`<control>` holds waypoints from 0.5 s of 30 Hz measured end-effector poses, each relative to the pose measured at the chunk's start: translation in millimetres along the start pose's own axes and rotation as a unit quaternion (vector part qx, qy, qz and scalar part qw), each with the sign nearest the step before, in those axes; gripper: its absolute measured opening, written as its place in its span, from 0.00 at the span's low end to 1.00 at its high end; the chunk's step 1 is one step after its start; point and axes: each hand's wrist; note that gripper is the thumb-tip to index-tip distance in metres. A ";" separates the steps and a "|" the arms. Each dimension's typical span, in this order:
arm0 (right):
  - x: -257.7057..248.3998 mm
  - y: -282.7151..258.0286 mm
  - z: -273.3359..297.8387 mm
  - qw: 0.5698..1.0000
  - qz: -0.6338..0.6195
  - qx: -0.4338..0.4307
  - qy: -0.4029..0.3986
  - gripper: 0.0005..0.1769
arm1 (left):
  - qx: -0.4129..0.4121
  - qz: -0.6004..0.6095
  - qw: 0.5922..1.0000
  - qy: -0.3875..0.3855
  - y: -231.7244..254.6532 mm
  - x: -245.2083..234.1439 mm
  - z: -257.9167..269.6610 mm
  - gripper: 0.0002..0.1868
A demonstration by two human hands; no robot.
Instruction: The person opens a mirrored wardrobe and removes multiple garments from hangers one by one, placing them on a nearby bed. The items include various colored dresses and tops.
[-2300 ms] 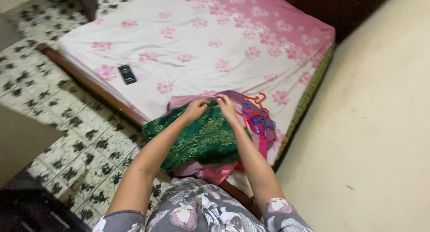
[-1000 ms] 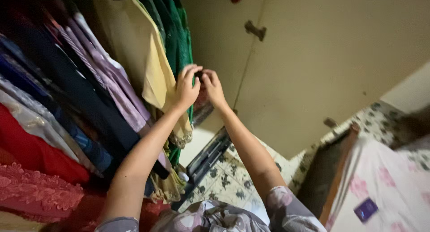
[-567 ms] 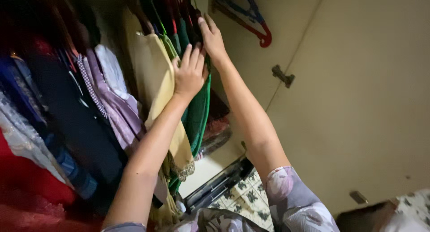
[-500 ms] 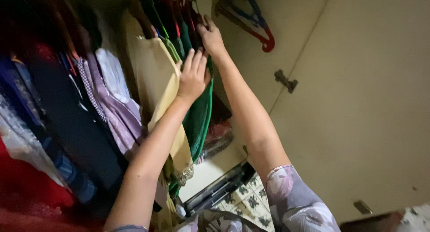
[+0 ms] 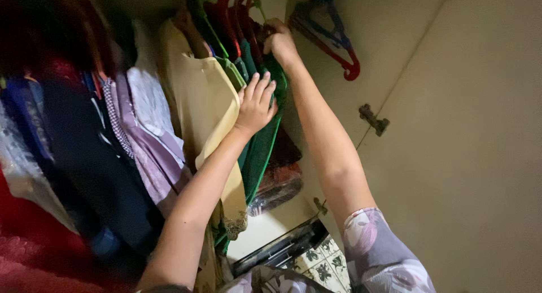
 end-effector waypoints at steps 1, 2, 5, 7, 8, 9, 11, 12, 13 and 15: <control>-3.2 -2.4 4.9 1.000 -0.021 -0.015 0.002 0.30 | -0.003 0.014 1.000 -0.004 0.1 -0.4 -0.3 0.26; -4.9 -4.4 11.3 0.999 -0.042 -0.031 0.005 0.29 | -0.005 0.027 1.000 -0.009 0.1 -1.2 -0.8 0.27; -14.7 -13.6 35.8 0.998 -0.044 -0.049 0.012 0.28 | -0.013 0.051 0.999 -0.012 1.8 -5.4 -2.7 0.27; -28.0 -22.8 63.6 0.998 -0.039 -0.035 0.017 0.25 | -0.021 0.058 0.998 -0.018 4.9 -8.2 -5.4 0.26; -34.7 -28.9 80.4 0.999 -0.046 -0.019 0.017 0.22 | -0.028 0.059 0.998 -0.025 5.8 -10.7 -6.6 0.27; -41.8 -36.4 97.6 0.998 -0.052 -0.002 0.018 0.19 | -0.035 0.060 0.997 -0.033 8.3 -13.8 -7.6 0.27; -54.8 -54.8 128.3 0.998 -0.047 0.016 0.024 0.17 | -0.044 0.057 0.997 -0.019 13.6 -21.7 -8.7 0.29; -59.3 -64.1 144.2 0.998 -0.044 0.025 0.028 0.16 | -0.049 0.056 0.997 -0.013 16.5 -26.6 -8.7 0.30; -63.4 -72.6 162.3 0.997 -0.058 0.037 0.028 0.13 | -0.065 0.058 0.996 -0.025 20.1 -31.4 -8.7 0.30; -69.7 -87.3 200.9 0.994 -0.087 0.060 0.029 0.10 | -0.096 0.062 0.992 -0.050 28.5 -40.4 -7.4 0.32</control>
Point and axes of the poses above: each hand's wrist, its own z-axis away from the middle knuckle, its own x-axis out of the palm, y = z × x
